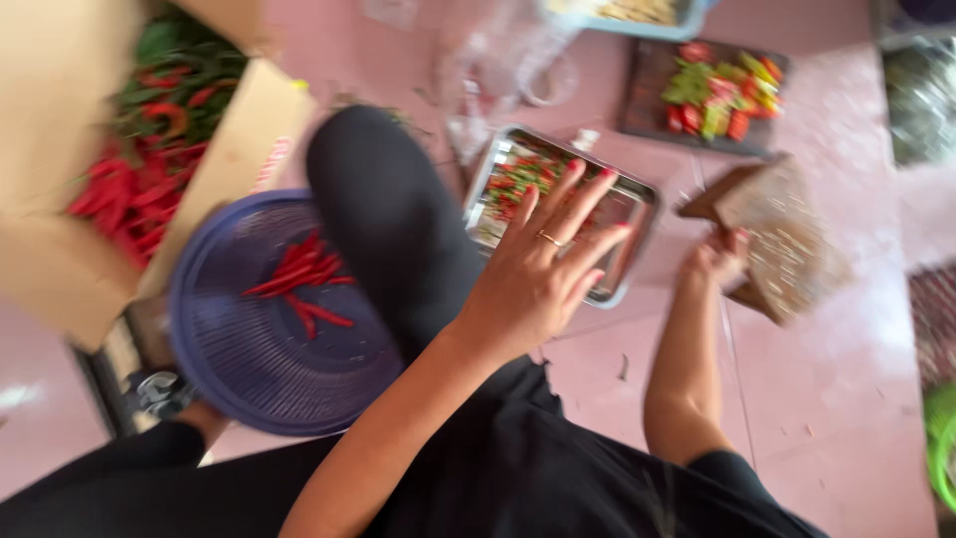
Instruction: The person sits on the floor and sorts red and green chilies from a cardboard box into a blue colander. They pick up chilies one by one, remove the stems, and place them into the colander.
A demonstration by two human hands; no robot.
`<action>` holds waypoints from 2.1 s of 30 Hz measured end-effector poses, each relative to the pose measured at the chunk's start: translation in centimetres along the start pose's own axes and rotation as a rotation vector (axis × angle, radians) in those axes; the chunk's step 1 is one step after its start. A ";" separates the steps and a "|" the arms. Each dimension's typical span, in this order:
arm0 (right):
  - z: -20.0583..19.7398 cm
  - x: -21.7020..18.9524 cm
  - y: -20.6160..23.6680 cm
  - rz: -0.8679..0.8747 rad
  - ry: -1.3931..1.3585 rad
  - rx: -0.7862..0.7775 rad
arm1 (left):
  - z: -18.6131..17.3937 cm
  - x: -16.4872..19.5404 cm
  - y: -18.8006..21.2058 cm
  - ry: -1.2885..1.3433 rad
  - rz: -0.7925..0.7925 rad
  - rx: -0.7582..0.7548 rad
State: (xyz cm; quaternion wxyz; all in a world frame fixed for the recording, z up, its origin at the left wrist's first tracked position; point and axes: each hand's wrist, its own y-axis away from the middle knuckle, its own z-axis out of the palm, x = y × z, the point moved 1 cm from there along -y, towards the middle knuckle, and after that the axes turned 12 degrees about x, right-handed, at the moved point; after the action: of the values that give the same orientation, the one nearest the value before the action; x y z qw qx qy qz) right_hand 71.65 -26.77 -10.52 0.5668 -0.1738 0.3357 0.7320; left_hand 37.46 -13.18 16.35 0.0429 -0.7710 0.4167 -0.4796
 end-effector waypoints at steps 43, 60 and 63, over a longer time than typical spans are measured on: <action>18.1 37.3 23.5 1.163 0.981 -0.691 | -20.5 -27.6 37.8 -0.360 -1.792 0.562; 15.4 39.4 29.6 1.336 0.961 -0.956 | -26.2 -26.0 41.4 -0.429 -1.902 0.182; 18.7 37.8 27.5 1.384 1.726 -1.163 | -28.2 -25.2 38.6 -0.570 -1.688 0.311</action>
State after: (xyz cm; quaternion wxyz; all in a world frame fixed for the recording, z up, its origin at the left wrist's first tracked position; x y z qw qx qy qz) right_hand 36.74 9.43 -13.13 -0.5026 -0.6082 0.2453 0.5633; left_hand -12.48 -11.54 -4.22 -0.1179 -0.8955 -0.3832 -0.1931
